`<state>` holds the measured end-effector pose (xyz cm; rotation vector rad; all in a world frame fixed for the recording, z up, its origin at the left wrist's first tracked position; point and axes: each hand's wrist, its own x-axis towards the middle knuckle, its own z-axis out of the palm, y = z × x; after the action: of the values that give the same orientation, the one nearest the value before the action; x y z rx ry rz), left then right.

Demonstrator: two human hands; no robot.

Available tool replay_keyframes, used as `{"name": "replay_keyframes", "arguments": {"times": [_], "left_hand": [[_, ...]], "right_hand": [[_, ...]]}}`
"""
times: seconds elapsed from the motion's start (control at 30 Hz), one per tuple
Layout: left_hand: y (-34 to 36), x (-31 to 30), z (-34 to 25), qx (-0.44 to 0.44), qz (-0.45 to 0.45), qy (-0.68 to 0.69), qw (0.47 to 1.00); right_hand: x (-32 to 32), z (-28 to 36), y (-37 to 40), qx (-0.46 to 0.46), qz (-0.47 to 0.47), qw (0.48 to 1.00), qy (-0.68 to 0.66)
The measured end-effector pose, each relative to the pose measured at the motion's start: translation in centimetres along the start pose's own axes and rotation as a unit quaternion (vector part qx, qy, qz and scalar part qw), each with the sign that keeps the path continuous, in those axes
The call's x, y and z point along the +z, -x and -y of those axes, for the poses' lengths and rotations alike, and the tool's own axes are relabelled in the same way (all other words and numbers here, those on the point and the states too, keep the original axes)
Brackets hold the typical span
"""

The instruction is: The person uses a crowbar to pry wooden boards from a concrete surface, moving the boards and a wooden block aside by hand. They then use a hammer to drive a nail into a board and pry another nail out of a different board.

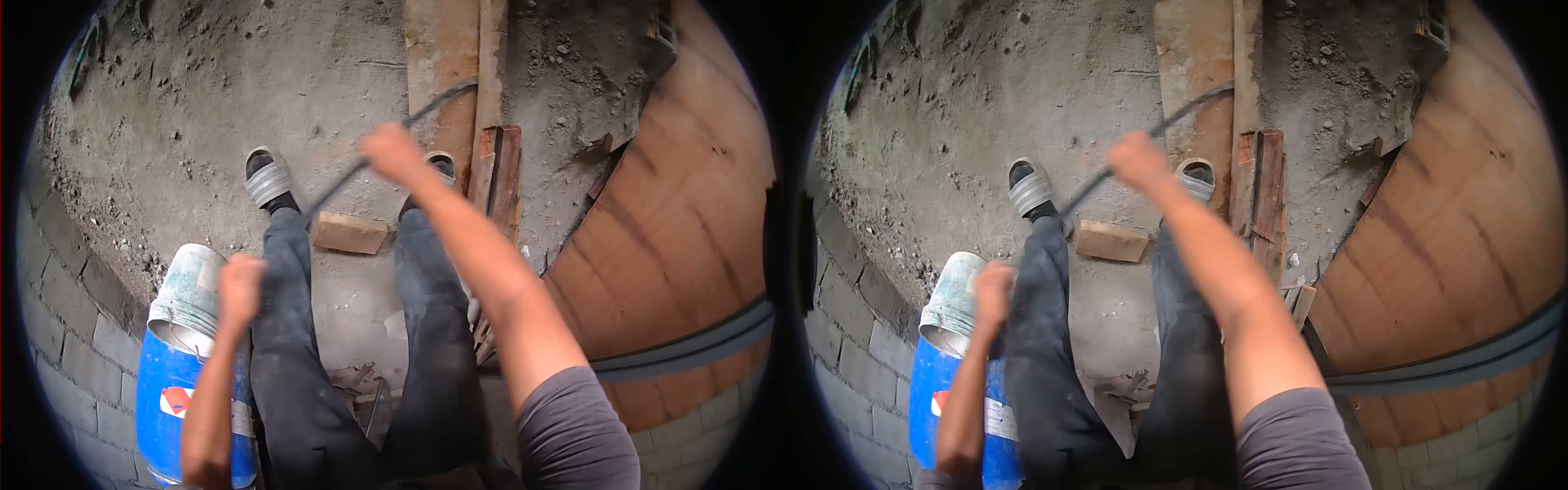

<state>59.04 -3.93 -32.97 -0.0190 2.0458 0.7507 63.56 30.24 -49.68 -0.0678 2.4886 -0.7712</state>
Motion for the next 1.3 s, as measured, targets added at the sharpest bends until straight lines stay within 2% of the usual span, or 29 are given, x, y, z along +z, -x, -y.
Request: {"name": "replay_keyframes", "arguments": {"times": [0.03,0.1,0.13,0.17,0.2,0.23,0.27,0.3,0.33,0.43,0.5,0.53,0.6,0.63,0.67,0.7,0.77,0.8,0.93,1.0,1.07,1.13,1.2,1.23,1.27,1.3], "left_hand": [[1.1,3.9,-2.1,0.075,-0.066,-0.017,0.995],[6.3,7.5,-4.5,0.093,-0.033,-0.008,0.995],[8.0,7.3,-9.1,0.067,0.057,-0.084,0.993],[9.5,7.3,-12.8,0.086,0.059,-0.073,0.992],[11.3,7.2,-17.2,0.092,0.067,0.004,0.994],[12.6,7.4,-21.6,0.152,0.044,0.009,0.987],[12.5,5.8,-26.7,0.172,0.153,0.043,0.972],[12.9,6.9,-30.4,0.216,0.133,0.082,0.964],[13.1,7.9,-33.2,0.263,0.112,0.119,0.951],[12.3,8.3,-36.8,0.278,0.128,0.111,0.945],[11.6,6.0,-34.9,0.303,0.107,0.076,0.944],[11.2,4.3,-32.9,0.321,0.089,0.036,0.942],[10.1,2.2,-26.4,0.329,0.005,-0.002,0.944],[8.8,-0.3,-23.3,0.293,0.034,-0.047,0.955],[7.4,-1.8,-20.0,0.265,0.000,-0.024,0.964],[6.5,-2.7,-16.0,0.173,0.012,-0.021,0.985],[5.7,-4.0,-8.6,0.061,0.028,0.032,0.997],[5.8,-4.3,-5.3,0.048,0.012,0.072,0.996],[5.0,-5.5,1.5,0.086,-0.007,0.030,0.996],[2.0,-5.5,2.4,0.043,-0.016,0.046,0.998],[-2.5,-4.6,-0.7,0.016,-0.042,0.093,0.995],[-7.3,-2.6,-6.5,0.141,-0.028,-0.018,0.990],[-4.8,-0.8,-9.5,0.114,-0.120,0.085,0.983],[-2.7,-0.1,-13.3,0.122,-0.139,0.061,0.981],[-0.5,-1.0,-16.5,0.105,-0.035,-0.048,0.993],[1.3,-0.3,-19.3,0.123,-0.041,-0.052,0.990]], "right_hand": [[-1.0,-2.8,2.1,-0.051,-0.024,0.998,-0.004],[-2.7,-3.3,5.4,-0.087,-0.039,0.994,-0.045],[-4.0,-2.8,7.3,-0.074,-0.049,0.994,-0.063],[-5.8,-3.0,8.2,-0.067,-0.065,0.993,-0.072],[-8.0,-3.6,8.7,-0.085,-0.108,0.988,-0.071],[-9.8,-4.1,10.2,-0.096,-0.145,0.982,-0.078],[-12.9,-5.2,11.4,-0.053,-0.070,0.995,-0.055],[-15.1,-5.6,12.0,-0.057,-0.114,0.990,-0.054],[-16.8,-6.1,12.9,-0.028,-0.108,0.992,-0.060],[-20.3,-5.6,13.1,0.019,-0.077,0.991,-0.107],[-21.0,-4.3,11.9,-0.019,-0.037,0.997,-0.067],[-20.1,-4.0,11.1,-0.011,-0.003,0.998,-0.057],[-16.6,-1.9,9.2,0.043,-0.016,0.998,-0.047],[-14.5,-0.9,7.7,0.002,-0.046,0.998,-0.053],[-12.3,-0.2,6.3,0.007,-0.046,0.997,-0.068],[-9.7,0.6,5.1,0.019,-0.064,0.995,-0.073],[-6.2,3.0,1.7,0.002,-0.030,0.999,-0.035],[-5.1,4.3,0.5,-0.018,-0.055,0.997,-0.042],[-2.9,5.9,-3.7,-0.044,-0.110,0.992,-0.033],[-3.2,4.6,-5.7,-0.041,-0.099,0.994,0.022],[-5.8,0.8,-5.9,-0.025,-0.067,0.997,0.011],[-10.0,-3.6,-4.8,0.000,-0.008,1.000,0.029],[-11.5,-5.7,-4.6,-0.060,0.027,0.997,0.029],[-11.8,-6.2,-3.6,-0.065,0.019,0.997,0.019],[-12.4,-6.6,-2.5,-0.074,0.014,0.997,0.013],[-13.2,-7.2,-1.2,-0.066,-0.010,0.998,0.015]]}}
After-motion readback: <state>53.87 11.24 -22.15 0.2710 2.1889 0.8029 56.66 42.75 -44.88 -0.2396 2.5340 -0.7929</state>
